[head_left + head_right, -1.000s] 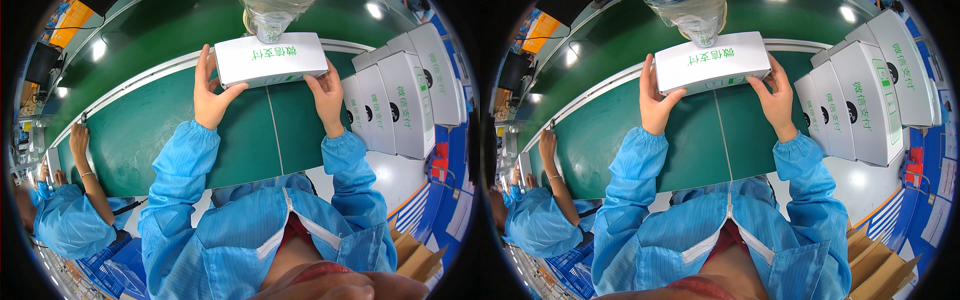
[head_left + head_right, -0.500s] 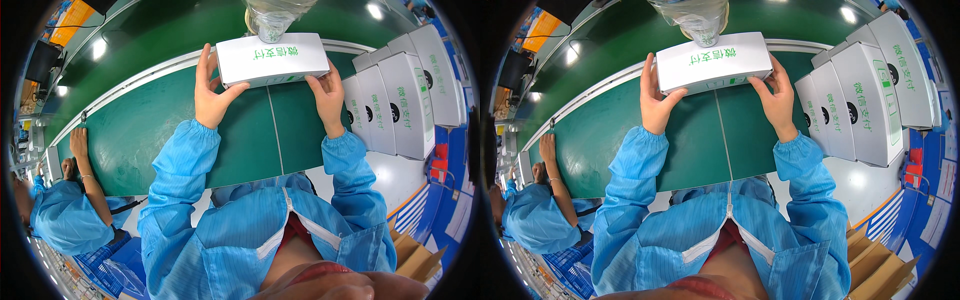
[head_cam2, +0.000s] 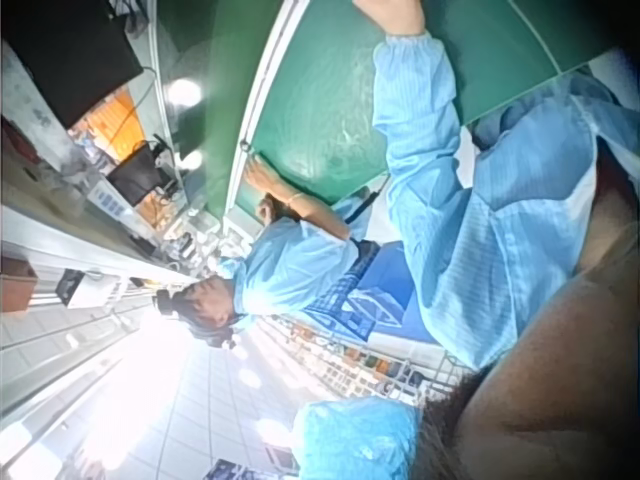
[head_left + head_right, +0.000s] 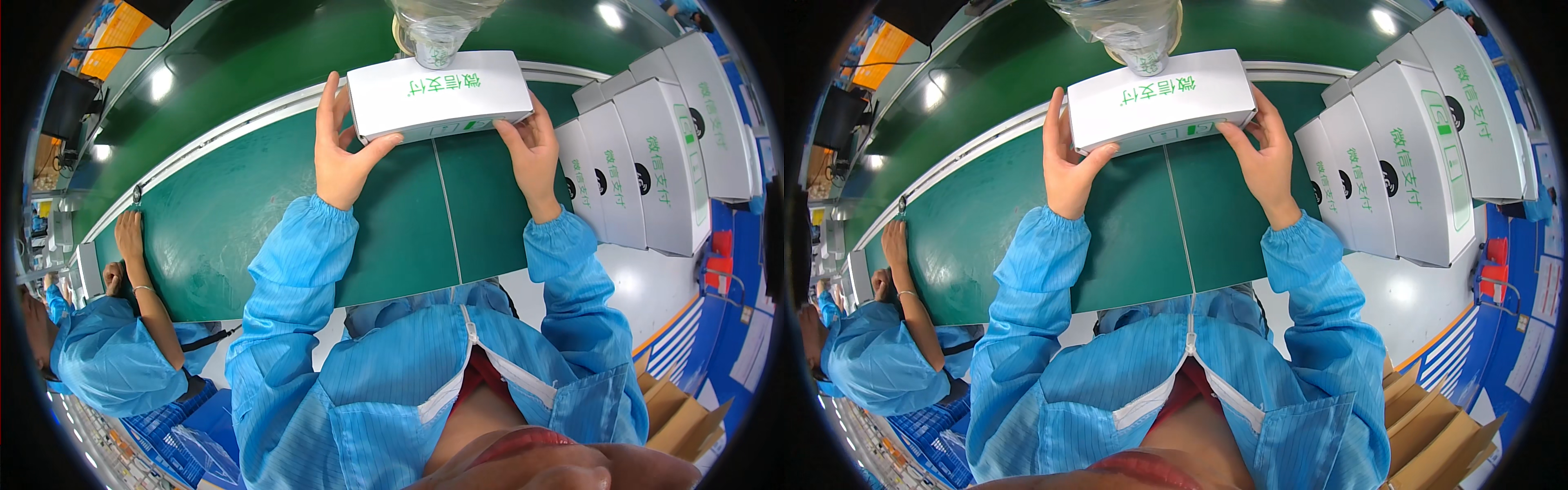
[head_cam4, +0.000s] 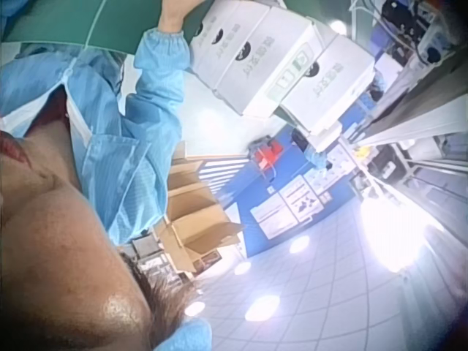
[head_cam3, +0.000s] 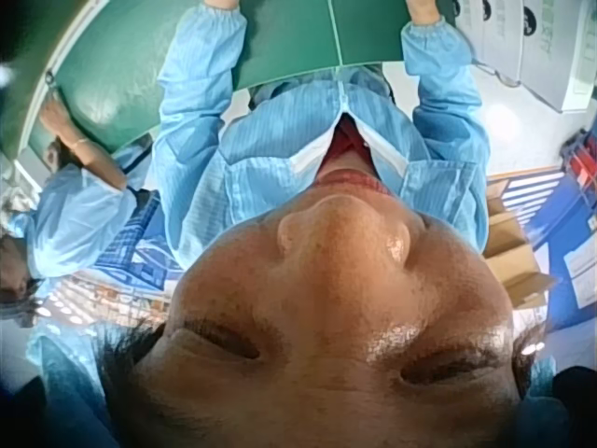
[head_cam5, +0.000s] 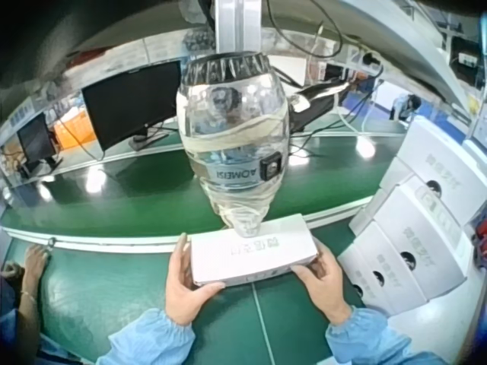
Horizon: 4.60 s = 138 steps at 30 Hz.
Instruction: Inspecting and processing white equipment boxes on an electronics factory assembly line.
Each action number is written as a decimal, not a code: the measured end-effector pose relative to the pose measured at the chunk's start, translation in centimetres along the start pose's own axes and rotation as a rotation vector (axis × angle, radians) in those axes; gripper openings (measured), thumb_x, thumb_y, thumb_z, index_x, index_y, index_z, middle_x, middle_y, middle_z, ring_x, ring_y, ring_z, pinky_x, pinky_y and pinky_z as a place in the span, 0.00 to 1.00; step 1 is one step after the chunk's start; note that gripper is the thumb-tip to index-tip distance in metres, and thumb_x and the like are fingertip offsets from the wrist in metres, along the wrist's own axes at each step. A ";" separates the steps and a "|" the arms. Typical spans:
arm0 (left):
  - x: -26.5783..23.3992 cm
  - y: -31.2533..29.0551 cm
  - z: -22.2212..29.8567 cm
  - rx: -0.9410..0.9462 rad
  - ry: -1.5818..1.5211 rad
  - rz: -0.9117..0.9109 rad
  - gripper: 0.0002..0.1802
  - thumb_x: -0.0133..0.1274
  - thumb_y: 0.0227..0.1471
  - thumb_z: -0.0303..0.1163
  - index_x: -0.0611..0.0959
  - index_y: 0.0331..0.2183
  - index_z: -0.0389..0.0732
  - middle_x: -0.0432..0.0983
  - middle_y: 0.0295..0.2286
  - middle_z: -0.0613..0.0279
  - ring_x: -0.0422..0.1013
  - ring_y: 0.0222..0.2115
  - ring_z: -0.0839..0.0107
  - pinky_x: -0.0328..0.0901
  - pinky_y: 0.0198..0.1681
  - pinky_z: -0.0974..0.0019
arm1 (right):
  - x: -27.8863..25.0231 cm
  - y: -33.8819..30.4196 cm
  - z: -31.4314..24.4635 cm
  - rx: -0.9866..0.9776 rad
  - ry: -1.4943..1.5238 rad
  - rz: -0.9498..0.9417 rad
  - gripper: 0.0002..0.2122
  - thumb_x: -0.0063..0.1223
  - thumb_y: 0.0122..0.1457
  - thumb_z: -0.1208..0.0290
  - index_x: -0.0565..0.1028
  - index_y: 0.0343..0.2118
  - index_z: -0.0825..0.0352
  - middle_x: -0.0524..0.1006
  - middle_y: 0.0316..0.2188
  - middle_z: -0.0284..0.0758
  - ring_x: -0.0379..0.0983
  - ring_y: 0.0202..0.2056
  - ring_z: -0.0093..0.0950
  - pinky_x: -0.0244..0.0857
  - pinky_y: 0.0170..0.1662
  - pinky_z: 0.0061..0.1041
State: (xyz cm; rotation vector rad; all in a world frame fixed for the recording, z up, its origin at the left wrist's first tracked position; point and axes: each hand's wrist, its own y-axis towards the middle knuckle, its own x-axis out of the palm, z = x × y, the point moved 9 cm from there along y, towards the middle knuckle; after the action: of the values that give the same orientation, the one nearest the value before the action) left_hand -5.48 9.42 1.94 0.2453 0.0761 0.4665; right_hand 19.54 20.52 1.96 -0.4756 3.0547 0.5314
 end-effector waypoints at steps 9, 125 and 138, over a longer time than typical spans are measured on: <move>-0.6 0.3 -0.7 -0.055 0.064 -0.130 0.55 0.70 0.34 0.28 0.59 0.62 0.42 0.63 0.56 0.55 0.63 0.54 0.62 0.63 0.54 0.60 | 0.8 -0.1 0.3 -0.013 -0.053 -0.130 0.30 0.62 0.54 0.71 0.63 0.59 0.70 0.71 0.53 0.40 0.68 0.52 0.28 0.62 0.56 0.28; 0.1 -0.8 0.0 -0.023 -0.058 0.007 0.49 0.64 0.42 0.24 0.57 0.63 0.41 0.59 0.59 0.52 0.61 0.57 0.60 0.68 0.50 0.59 | -0.8 0.2 -0.2 0.007 0.079 0.002 0.28 0.57 0.55 0.83 0.62 0.59 0.74 0.67 0.55 0.43 0.66 0.55 0.31 0.59 0.58 0.30; 0.3 -0.9 0.4 -0.024 -0.067 0.006 0.53 0.63 0.43 0.25 0.51 0.64 0.42 0.58 0.59 0.46 0.60 0.57 0.59 0.67 0.50 0.58 | -0.7 0.1 -0.3 -0.004 0.094 -0.007 0.28 0.57 0.55 0.82 0.62 0.59 0.74 0.68 0.54 0.43 0.67 0.54 0.31 0.60 0.58 0.30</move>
State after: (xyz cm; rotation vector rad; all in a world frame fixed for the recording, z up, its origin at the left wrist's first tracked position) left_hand -4.75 8.75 2.10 0.2374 0.0042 0.4643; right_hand 20.18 20.77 2.29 -0.5258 3.1406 0.5300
